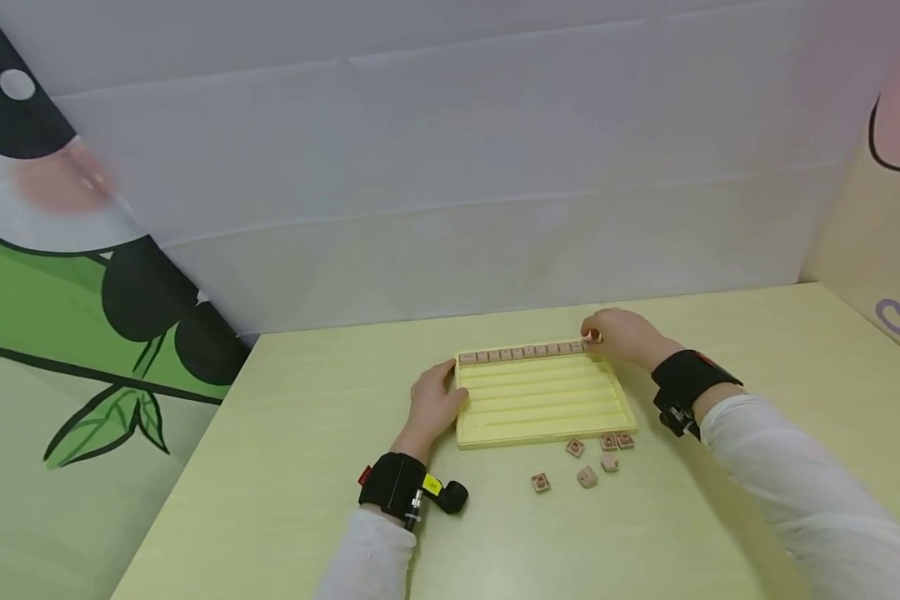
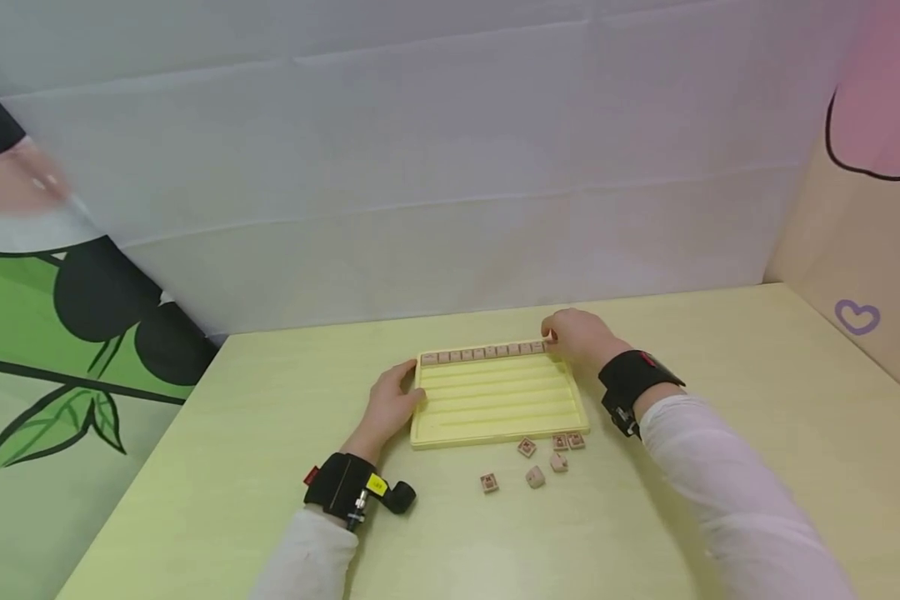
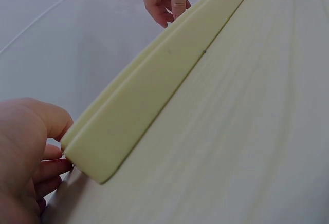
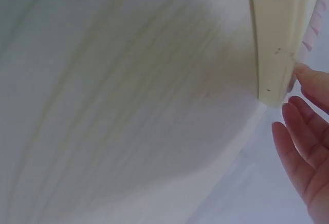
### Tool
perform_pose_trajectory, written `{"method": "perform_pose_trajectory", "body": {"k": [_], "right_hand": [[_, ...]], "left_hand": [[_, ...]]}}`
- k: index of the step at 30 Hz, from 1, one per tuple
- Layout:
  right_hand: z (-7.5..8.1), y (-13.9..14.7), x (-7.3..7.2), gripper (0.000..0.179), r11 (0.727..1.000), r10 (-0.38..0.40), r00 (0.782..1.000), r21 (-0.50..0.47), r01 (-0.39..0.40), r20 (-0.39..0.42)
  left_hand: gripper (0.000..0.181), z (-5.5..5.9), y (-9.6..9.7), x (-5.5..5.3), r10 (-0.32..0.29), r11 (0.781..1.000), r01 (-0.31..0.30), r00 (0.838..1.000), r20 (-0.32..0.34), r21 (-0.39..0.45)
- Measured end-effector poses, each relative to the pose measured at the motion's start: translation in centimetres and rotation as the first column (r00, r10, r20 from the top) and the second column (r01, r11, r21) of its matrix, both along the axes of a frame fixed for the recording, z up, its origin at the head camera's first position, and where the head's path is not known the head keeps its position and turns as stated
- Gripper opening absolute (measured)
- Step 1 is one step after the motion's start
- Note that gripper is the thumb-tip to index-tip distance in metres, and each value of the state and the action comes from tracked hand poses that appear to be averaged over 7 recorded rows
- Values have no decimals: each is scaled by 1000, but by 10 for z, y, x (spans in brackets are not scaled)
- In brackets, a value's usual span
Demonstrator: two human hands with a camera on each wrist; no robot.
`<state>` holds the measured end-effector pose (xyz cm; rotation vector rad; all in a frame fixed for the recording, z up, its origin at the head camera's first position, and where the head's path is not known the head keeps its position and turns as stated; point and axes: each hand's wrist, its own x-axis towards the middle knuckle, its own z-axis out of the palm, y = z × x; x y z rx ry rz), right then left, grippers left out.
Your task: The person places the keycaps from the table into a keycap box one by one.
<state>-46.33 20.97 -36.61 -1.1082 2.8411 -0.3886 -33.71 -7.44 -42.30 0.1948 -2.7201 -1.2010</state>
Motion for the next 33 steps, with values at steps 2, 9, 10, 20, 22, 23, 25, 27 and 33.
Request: {"method": "perform_pose_trajectory", "body": {"k": [2, 9, 10, 20, 22, 23, 25, 27, 33], "right_hand": [[1, 1, -1, 24, 1000, -20, 1000, -12, 21, 11], [6, 9, 1, 26, 969, -89, 994, -224, 102, 70], [7, 9, 3, 26, 960, -95, 992, -257, 112, 78], [13, 18, 28, 31, 883, -149, 973, -418, 212, 179], [15, 19, 33, 32, 874, -151, 973, -436, 214, 175], [16, 19, 35, 32, 870, -153, 974, -444, 214, 170], [17, 20, 40, 32, 858, -160, 973, -463, 221, 167], [19, 20, 46, 32, 847, -165, 973, -483, 223, 160], [34, 15, 63, 36, 860, -100, 983, -484, 164, 157]], "left_hand": [[57, 0, 0, -1, -4, 1000, 4, 1000, 12, 4], [57, -1, 3, -3, -14, 1000, 14, 1000, 10, 5], [57, -2, 4, -3, -15, 1000, 15, 1000, 7, 1], [57, -1, 5, -4, -17, 1000, 17, 1000, -2, 0], [57, -1, 6, -4, -17, 1000, 17, 1000, -3, 1], [57, -1, 6, -4, -17, 1000, 17, 1000, -2, 1], [57, -1, 6, -3, -18, 1000, 18, 1000, 3, 7], [57, -1, 6, -2, -18, 1000, 18, 1000, 10, 10], [59, 2, 4, 1, -14, 1000, 13, 1000, 22, 15]]}}
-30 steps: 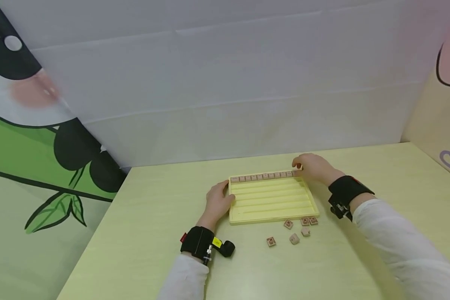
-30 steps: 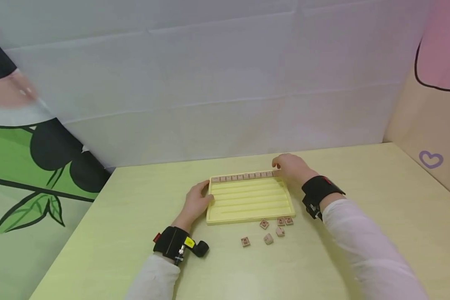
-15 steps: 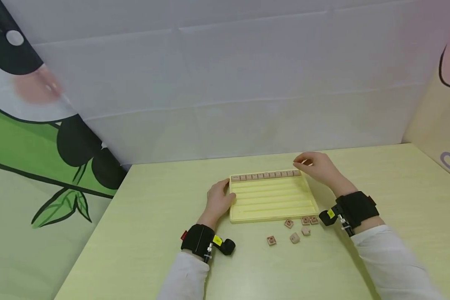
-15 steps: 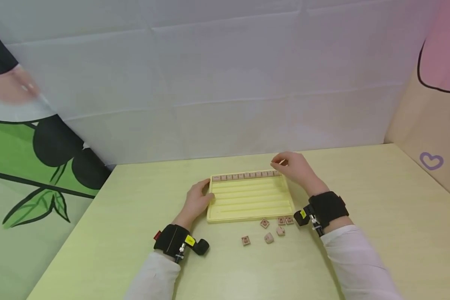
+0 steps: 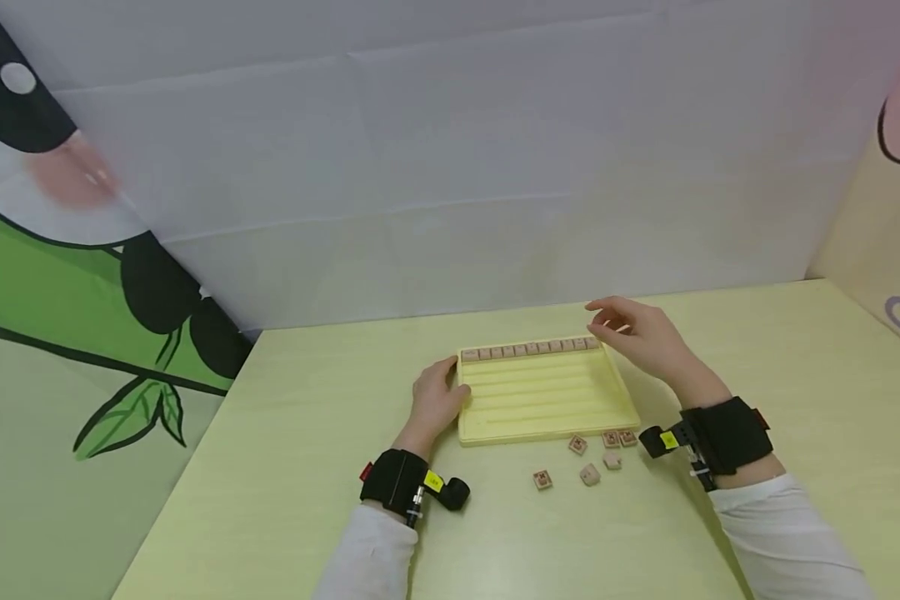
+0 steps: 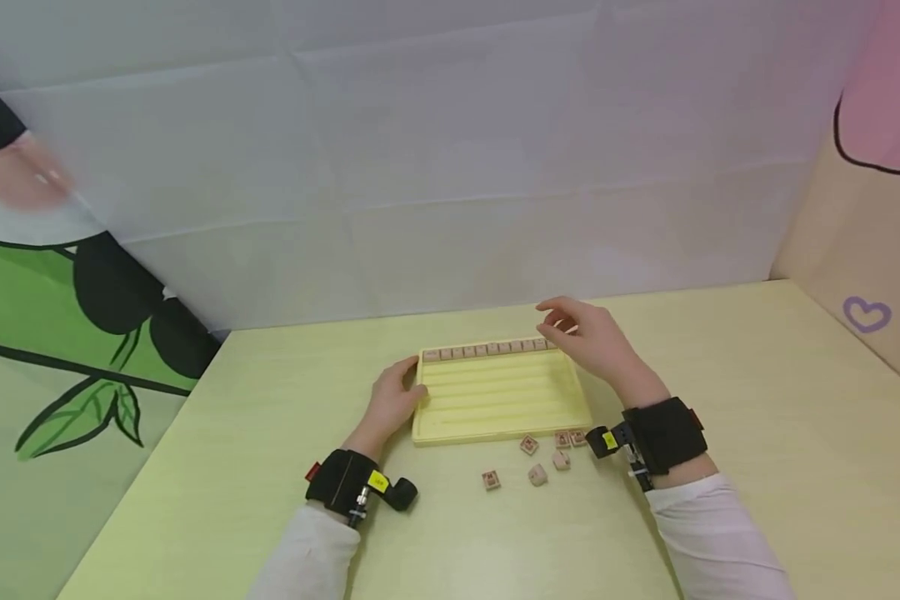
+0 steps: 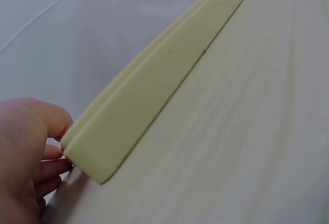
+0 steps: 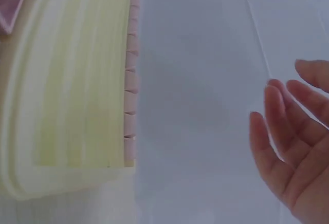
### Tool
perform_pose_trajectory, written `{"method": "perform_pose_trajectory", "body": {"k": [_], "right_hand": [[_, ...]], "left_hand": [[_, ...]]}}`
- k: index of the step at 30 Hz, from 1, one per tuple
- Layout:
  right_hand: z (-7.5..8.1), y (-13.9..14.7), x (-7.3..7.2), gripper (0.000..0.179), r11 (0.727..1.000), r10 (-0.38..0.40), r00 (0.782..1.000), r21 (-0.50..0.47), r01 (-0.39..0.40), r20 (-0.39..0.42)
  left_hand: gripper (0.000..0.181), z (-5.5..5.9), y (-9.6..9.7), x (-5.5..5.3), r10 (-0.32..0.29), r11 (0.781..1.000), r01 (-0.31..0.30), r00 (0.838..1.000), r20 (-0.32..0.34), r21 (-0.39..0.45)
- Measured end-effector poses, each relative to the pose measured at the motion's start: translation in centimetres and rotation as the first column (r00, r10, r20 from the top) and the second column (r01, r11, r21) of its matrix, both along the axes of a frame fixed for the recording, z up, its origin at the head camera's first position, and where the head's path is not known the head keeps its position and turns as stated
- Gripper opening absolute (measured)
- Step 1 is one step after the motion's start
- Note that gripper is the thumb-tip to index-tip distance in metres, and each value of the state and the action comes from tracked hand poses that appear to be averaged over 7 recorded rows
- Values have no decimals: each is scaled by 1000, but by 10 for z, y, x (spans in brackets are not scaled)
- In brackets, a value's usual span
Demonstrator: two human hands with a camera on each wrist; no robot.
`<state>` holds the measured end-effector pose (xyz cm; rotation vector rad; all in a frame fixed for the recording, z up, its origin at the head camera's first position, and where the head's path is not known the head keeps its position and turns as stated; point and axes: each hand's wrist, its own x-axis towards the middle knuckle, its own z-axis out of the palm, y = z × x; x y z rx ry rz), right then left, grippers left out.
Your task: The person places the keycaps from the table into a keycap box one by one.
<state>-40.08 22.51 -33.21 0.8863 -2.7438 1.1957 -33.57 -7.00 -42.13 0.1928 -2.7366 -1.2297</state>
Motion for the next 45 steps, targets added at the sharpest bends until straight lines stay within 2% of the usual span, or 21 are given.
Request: {"method": "perform_pose_trajectory", "body": {"k": [4, 8, 12, 18, 22, 25, 32, 35, 39, 45], "right_hand": [[13, -5, 9, 42, 988, 138, 989, 58, -141, 57], [20, -11, 21, 61, 957, 268, 958, 82, -277, 102], [24, -16, 36, 77, 921, 347, 930, 142, -362, 119], [27, -25, 57, 61, 865, 355, 926, 332, -377, 126], [22, -34, 66, 60, 821, 329, 923, 423, -383, 198], [18, -40, 71, 62, 792, 331, 916, 461, -401, 227], [7, -47, 77, 50, 733, 381, 892, 510, -451, 242], [4, -48, 76, 51, 715, 375, 895, 540, -444, 240], [1, -49, 75, 45, 703, 346, 911, 581, -410, 224], [0, -49, 72, 33, 678, 388, 914, 633, -373, 123]], "left_hand": [[59, 3, -3, -1, 5, 1000, -5, 1000, -13, -6], [58, 4, -6, -1, 14, 1000, -14, 1000, -7, -6], [59, 3, -6, 0, 8, 1000, -8, 1000, 7, -6], [59, 2, -6, -2, 4, 1000, -4, 1000, -1, -6], [58, 1, -5, -2, 5, 1000, -5, 1000, 2, -8], [58, 1, -4, -1, 5, 1000, -5, 1000, 1, -6], [57, 1, -1, -2, 5, 1000, -5, 1000, 0, -3], [57, 2, 1, -5, 7, 1000, -7, 1000, 1, -3], [57, 2, 2, -8, 9, 1000, -9, 1000, -6, -1], [58, 3, 3, -11, 23, 1000, -23, 1000, 2, 6]]}}
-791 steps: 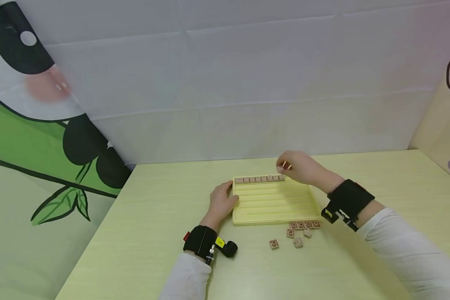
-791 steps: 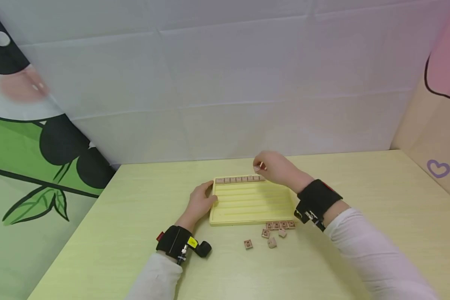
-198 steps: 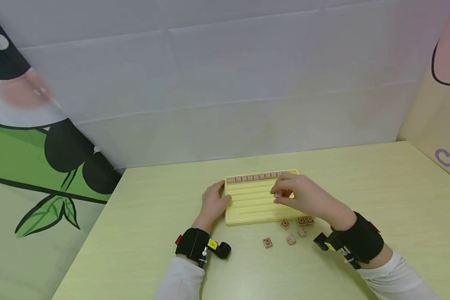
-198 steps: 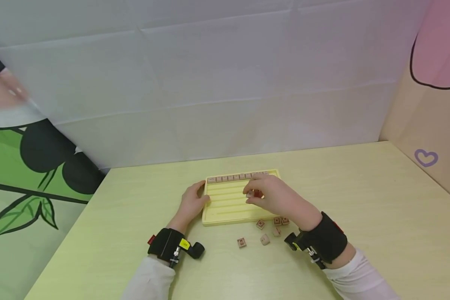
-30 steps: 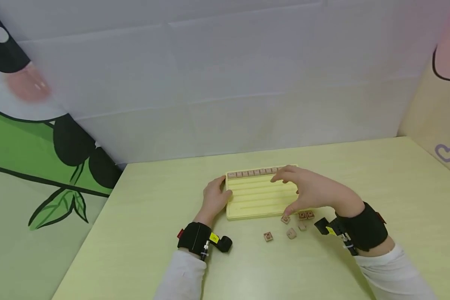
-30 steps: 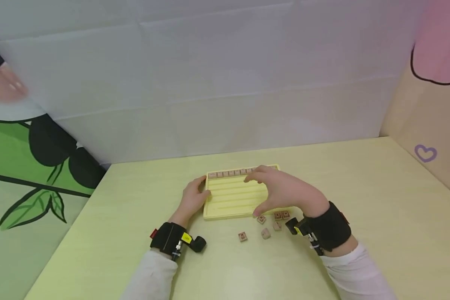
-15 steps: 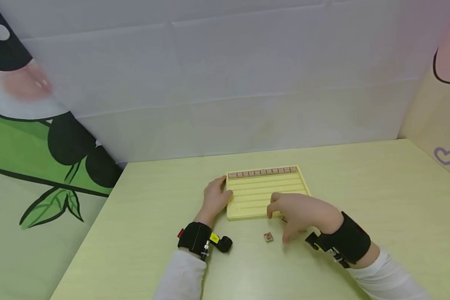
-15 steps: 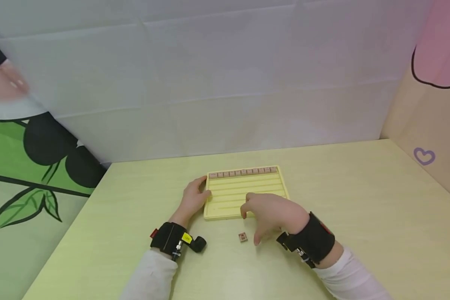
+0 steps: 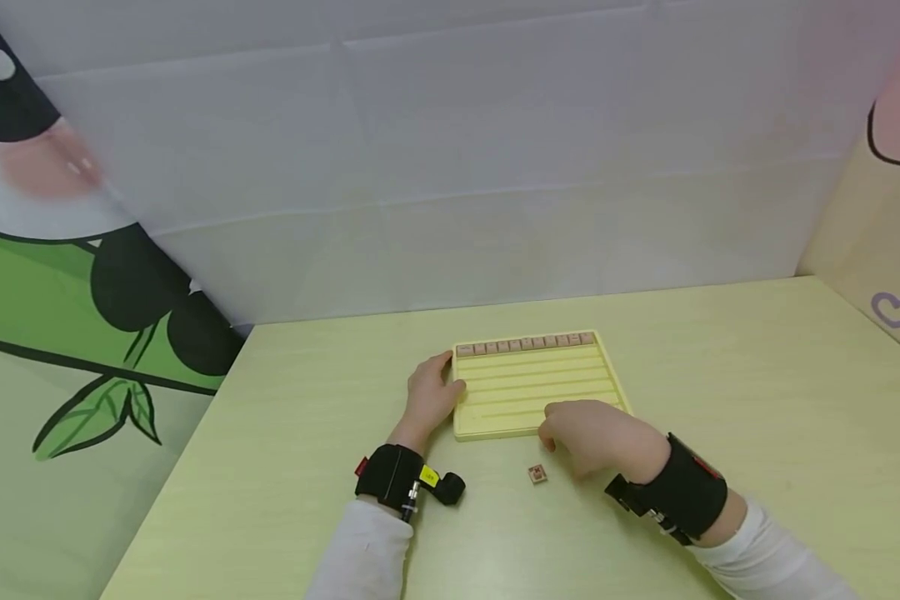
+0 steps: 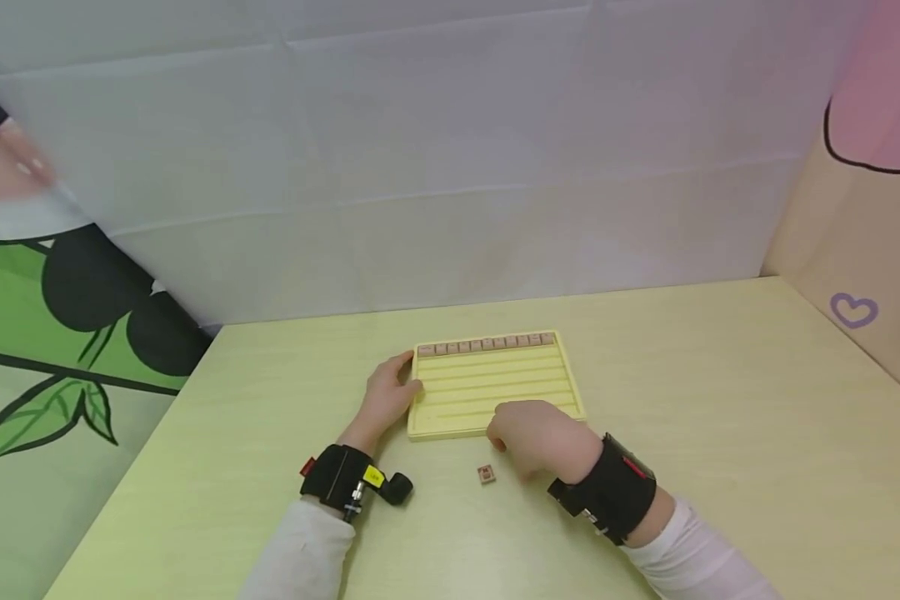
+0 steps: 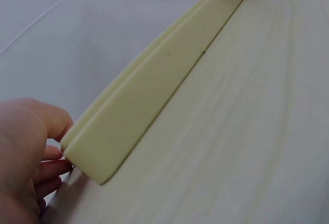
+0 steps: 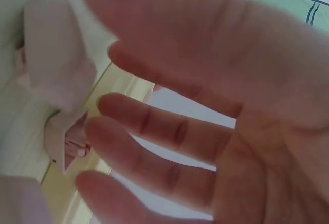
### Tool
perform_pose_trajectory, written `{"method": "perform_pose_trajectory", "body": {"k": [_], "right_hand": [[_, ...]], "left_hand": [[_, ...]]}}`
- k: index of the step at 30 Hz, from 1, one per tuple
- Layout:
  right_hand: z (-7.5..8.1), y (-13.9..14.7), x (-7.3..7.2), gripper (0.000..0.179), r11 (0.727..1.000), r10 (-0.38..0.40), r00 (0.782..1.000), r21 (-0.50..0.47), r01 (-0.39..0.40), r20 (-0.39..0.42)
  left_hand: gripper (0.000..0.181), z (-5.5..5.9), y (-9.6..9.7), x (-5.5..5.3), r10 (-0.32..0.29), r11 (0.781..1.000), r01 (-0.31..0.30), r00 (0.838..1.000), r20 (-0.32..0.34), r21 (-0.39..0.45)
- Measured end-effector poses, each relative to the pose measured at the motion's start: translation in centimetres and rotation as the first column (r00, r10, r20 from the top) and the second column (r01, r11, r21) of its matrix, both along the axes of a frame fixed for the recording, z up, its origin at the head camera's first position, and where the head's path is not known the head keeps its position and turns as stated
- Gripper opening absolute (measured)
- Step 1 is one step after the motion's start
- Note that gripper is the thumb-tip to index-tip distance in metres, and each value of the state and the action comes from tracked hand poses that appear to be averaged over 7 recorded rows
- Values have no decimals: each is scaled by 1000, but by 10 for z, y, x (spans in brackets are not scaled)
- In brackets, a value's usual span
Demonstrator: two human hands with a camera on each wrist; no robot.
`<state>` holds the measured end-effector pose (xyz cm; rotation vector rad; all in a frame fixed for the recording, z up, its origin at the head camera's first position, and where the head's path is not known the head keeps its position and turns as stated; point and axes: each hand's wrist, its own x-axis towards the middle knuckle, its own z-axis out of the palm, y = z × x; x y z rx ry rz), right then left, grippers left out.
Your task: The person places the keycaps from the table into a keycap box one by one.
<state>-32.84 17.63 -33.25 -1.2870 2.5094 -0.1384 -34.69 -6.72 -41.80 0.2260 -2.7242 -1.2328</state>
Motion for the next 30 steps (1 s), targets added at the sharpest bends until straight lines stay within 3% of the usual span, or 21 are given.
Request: {"method": "perform_pose_trajectory", "body": {"k": [5, 11, 17, 22, 30], "right_hand": [[-3, -4, 2, 32, 1000, 15, 999, -6, -16, -40], [-8, -15, 5, 28, 999, 12, 999, -32, -11, 45], [-14, -19, 6, 17, 984, 140, 990, -112, -136, 22], [-19, -21, 5, 22, 975, 190, 982, -113, -190, -12], [-10, -18, 1, 12, 980, 154, 988, -126, -151, 10]], "left_hand": [[58, 2, 0, 1, 2, 1000, -2, 1000, 2, 3], [58, 3, 1, 2, 3, 1000, -3, 1000, 5, 6], [57, 2, 0, 1, 1, 1000, -1, 1000, 1, 0], [58, 1, 0, 0, -2, 1000, 2, 1000, 4, -4], [57, 1, 0, -1, 2, 1000, -2, 1000, 13, -2]]}}
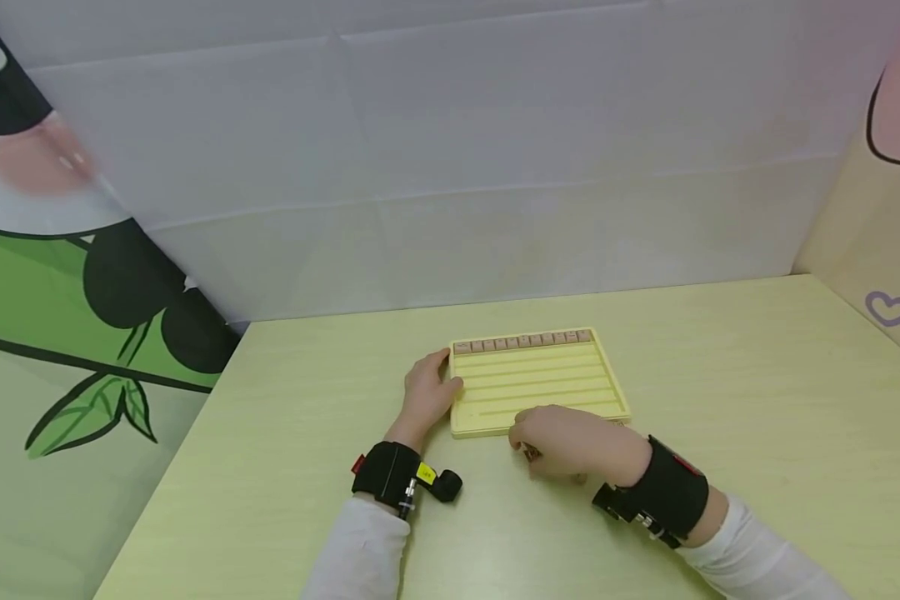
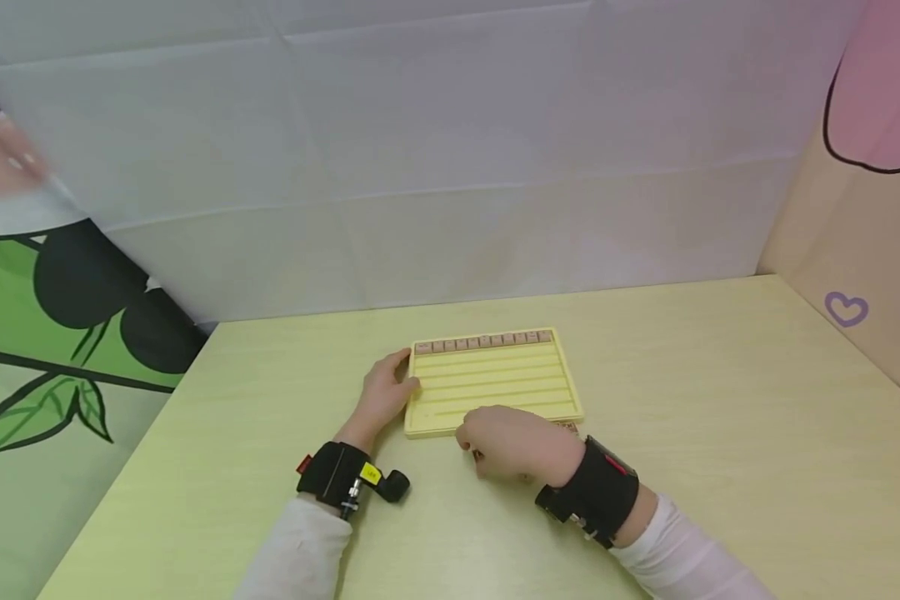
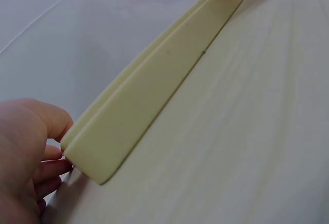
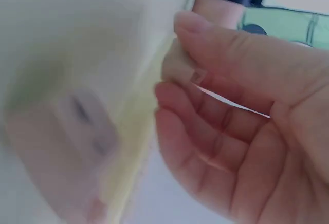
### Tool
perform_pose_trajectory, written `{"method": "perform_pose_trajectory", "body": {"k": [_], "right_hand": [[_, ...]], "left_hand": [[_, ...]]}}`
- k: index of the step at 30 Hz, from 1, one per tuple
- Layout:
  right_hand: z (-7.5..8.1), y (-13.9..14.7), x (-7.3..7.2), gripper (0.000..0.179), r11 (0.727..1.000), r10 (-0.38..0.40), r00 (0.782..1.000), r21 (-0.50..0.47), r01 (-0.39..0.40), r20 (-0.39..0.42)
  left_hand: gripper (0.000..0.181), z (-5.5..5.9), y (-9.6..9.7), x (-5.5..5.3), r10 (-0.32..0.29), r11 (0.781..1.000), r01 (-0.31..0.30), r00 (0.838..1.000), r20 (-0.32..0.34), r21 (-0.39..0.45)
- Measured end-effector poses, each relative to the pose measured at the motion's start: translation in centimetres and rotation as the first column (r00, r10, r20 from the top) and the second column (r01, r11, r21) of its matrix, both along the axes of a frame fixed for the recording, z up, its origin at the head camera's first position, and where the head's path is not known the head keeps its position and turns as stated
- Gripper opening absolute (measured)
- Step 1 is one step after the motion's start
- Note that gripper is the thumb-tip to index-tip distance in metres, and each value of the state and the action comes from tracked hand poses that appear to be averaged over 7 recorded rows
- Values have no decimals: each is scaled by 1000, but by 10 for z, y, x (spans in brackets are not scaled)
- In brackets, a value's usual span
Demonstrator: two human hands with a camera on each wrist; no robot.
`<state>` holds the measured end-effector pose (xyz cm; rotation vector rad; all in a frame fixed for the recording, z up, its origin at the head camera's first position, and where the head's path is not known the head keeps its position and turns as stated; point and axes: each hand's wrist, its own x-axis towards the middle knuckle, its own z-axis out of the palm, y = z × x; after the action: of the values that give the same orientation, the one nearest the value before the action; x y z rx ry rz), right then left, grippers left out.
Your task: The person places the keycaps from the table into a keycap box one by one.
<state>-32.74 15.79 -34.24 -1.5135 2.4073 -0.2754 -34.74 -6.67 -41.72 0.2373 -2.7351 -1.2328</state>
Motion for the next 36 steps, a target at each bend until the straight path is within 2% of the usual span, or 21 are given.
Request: {"method": "perform_pose_trajectory", "body": {"k": [7, 13, 16, 21, 25, 31, 36], "right_hand": [[13, 11, -8, 11, 991, 27, 998, -130, -34, -54], [23, 16, -6, 10, 978, -58, 998, -198, 61, 21], [27, 17, -3, 9, 961, -61, 997, -267, 72, 51], [27, 17, 3, 11, 921, -71, 997, -383, 78, 32], [29, 18, -4, 11, 904, -109, 994, -414, 103, 10], [31, 20, -14, 23, 896, -136, 988, -434, 93, -69], [32, 21, -21, 24, 881, -131, 989, -465, 86, -65]], "left_hand": [[57, -1, 0, 0, -1, 1000, 1, 1000, -2, 0], [57, -4, -3, 7, -15, 1000, 15, 1000, 5, -7], [57, -5, -5, 10, -23, 1000, 23, 1000, -5, 1], [58, -9, -8, 14, -36, 999, 36, 999, -35, -11], [59, -6, -7, 10, -22, 1000, 22, 1000, -8, 13], [59, -4, -4, 5, -15, 1000, 15, 1000, 9, -24], [59, -2, -2, 2, -1, 1000, 1, 1000, 13, -16]]}}
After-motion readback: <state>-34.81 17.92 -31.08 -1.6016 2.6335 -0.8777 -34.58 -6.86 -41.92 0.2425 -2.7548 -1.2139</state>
